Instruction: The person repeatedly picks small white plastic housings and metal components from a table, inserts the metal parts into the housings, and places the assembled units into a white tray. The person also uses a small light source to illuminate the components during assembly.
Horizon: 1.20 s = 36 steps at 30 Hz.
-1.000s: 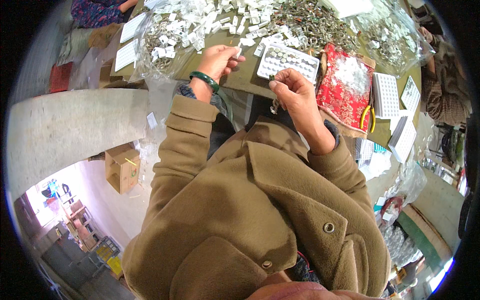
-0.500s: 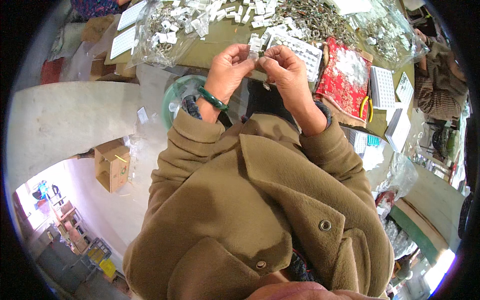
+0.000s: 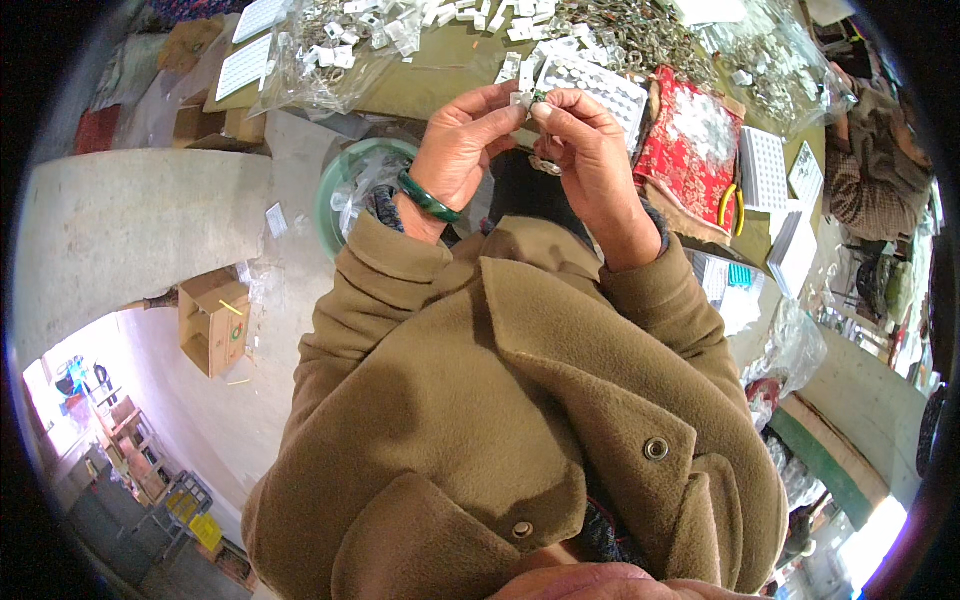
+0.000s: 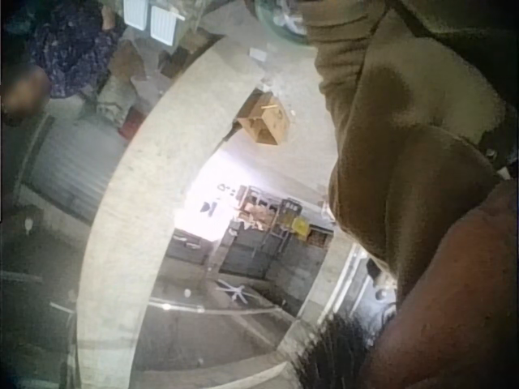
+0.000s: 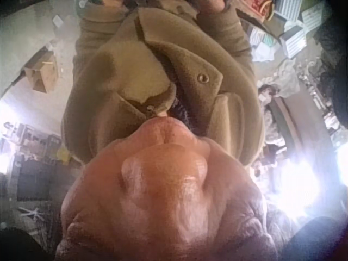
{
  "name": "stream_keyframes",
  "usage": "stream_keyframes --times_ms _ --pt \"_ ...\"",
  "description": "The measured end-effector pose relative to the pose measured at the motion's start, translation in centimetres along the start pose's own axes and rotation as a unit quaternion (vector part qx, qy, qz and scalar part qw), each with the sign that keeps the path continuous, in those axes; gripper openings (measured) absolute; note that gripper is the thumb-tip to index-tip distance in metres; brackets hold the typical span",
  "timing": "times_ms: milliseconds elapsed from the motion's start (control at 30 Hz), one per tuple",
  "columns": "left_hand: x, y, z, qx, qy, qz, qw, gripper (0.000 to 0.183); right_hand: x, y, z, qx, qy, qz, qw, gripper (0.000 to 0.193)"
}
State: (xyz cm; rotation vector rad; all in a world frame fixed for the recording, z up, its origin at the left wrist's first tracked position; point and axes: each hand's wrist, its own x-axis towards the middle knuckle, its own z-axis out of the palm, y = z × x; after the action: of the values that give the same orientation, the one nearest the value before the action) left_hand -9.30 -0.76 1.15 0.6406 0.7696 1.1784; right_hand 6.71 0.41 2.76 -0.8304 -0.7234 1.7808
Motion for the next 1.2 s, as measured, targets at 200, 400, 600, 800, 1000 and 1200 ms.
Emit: stream_keyframes --times_ms 200,400,600,800,1000,1200 --pt "0.1 -0.2 0.3 -0.024 -0.016 0.012 1.000 0.032 -0.1 -0.4 0.0 -0.009 -0.007 0.008 1.000 0.003" --pt "-0.1 0.1 0.3 0.003 -0.017 0.039 0.999 0.030 -0.2 -0.6 -0.2 -0.030 -0.012 0.016 0.999 0.005" --pt "-0.2 0.3 0.7 0.026 -0.004 0.057 0.998 0.028 0.2 -0.5 -0.7 0.019 -0.032 0.038 0.999 0.004" --pt "-0.1 -0.1 1.4 0.070 0.041 0.082 0.993 0.030 0.4 -0.3 -1.0 -0.015 -0.033 0.039 0.999 0.002" --pt "0.1 -1.0 1.8 0.214 0.062 0.155 0.962 0.031 0.9 -0.8 -1.6 -0.113 -0.033 0.004 0.993 0.003" --pt "0.2 -1.0 2.0 0.167 0.077 0.091 0.979 0.028 1.1 -0.6 -1.6 -0.302 -0.002 -0.055 0.952 0.008"
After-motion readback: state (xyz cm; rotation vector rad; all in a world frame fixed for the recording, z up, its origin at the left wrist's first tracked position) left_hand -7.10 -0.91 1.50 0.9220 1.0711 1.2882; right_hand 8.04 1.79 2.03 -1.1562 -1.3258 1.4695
